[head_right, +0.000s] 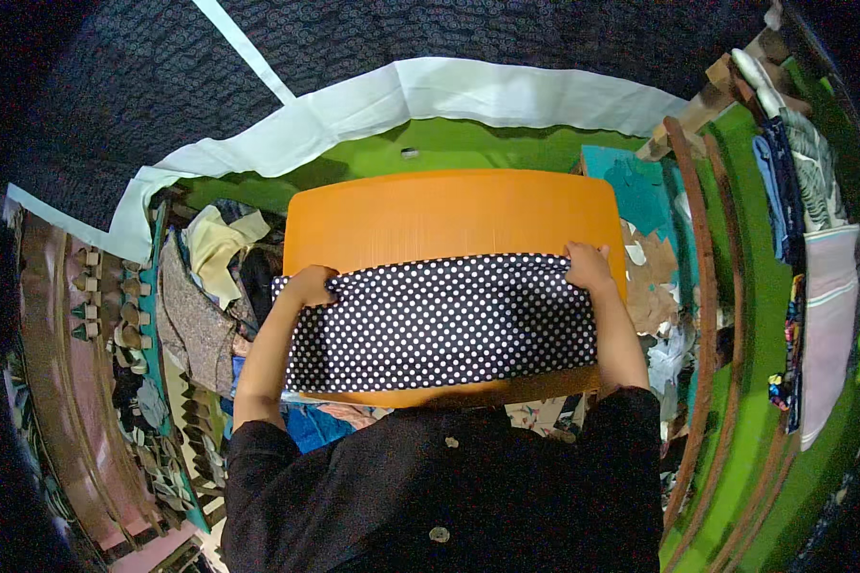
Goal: Folding and organizing various pieces of patterned fabric on a small table and placing them on a shelf.
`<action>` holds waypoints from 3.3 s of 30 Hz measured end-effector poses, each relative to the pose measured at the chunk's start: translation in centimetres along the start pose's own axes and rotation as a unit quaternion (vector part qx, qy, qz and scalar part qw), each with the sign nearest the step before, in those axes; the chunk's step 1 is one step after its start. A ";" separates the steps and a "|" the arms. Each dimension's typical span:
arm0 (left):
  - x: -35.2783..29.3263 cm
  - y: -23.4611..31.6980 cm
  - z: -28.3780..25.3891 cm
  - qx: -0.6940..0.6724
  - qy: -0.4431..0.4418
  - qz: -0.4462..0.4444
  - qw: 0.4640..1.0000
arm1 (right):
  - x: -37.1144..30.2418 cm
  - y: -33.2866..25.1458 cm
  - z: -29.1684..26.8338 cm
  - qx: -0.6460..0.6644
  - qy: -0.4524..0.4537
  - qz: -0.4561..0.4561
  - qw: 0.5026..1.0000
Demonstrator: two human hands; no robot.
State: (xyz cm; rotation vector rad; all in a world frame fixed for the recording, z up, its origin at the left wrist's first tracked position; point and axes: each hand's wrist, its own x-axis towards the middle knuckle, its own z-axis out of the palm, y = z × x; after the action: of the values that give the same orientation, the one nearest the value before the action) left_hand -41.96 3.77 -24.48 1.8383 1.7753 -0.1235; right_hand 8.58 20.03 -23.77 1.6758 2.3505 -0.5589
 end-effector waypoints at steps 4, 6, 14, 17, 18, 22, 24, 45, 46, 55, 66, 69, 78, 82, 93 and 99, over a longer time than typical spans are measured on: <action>-0.6 1.2 -0.9 0.030 -0.042 -0.012 0.999 | -0.4 -0.6 -0.7 -0.081 0.000 -0.024 0.996; -1.2 0.1 -0.6 -0.005 -0.031 0.001 1.000 | -0.5 -0.6 -1.1 -0.095 0.038 -0.070 0.992; -4.6 0.4 -7.7 -0.049 0.073 0.044 0.995 | -1.8 -1.8 -8.9 -0.009 0.007 -0.070 0.997; -7.9 4.4 -13.2 0.016 0.192 -0.035 0.981 | -4.7 -2.1 -12.5 0.010 0.094 -0.032 0.995; -9.1 5.4 -14.0 0.058 0.272 -0.006 0.961 | -5.8 -2.0 -13.0 -0.019 0.185 -0.063 0.981; -13.4 8.7 -13.8 0.119 0.434 0.068 0.891 | -11.0 -2.7 -13.2 -0.040 0.358 -0.091 0.928; -14.3 8.1 -10.6 0.141 0.479 0.096 0.861 | -13.0 -2.1 -11.1 -0.022 0.383 -0.084 0.920; -10.3 11.8 9.9 -0.020 0.445 -0.026 0.895 | -14.3 2.8 16.0 0.574 0.364 0.405 0.611; -8.7 13.2 9.9 0.015 0.437 -0.010 0.899 | -14.6 2.5 15.8 0.626 0.355 0.470 0.511; -0.3 23.4 12.7 -0.002 0.212 0.030 0.977 | -12.6 2.5 14.4 0.832 0.251 0.368 0.329; 0.7 23.1 11.6 -0.162 0.309 0.043 0.936 | -12.7 0.4 10.8 0.819 0.389 0.175 0.384; 1.5 22.4 11.1 -0.351 0.381 0.035 0.855 | -13.2 -3.1 6.4 0.764 0.384 0.146 0.497; -1.3 15.9 8.0 -0.875 -0.087 0.048 0.474 | -13.5 -17.3 4.0 0.273 0.116 -0.266 0.917; -3.3 17.2 8.5 -0.856 -0.027 -0.100 0.506 | -14.2 -21.5 8.3 0.127 -0.055 -0.258 0.956; 0.5 16.0 12.3 -0.593 0.164 0.015 0.788 | -13.2 -16.1 7.0 0.341 0.168 -0.155 0.912; 0.1 14.1 12.8 -0.610 0.162 -0.090 0.770 | -11.1 -11.7 10.7 0.476 0.188 -0.014 0.859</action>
State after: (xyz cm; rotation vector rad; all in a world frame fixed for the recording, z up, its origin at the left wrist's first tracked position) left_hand -24.58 -1.30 -30.42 0.7233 1.5482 1.0876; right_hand 0.68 2.68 -27.16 2.2719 2.5186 -1.7709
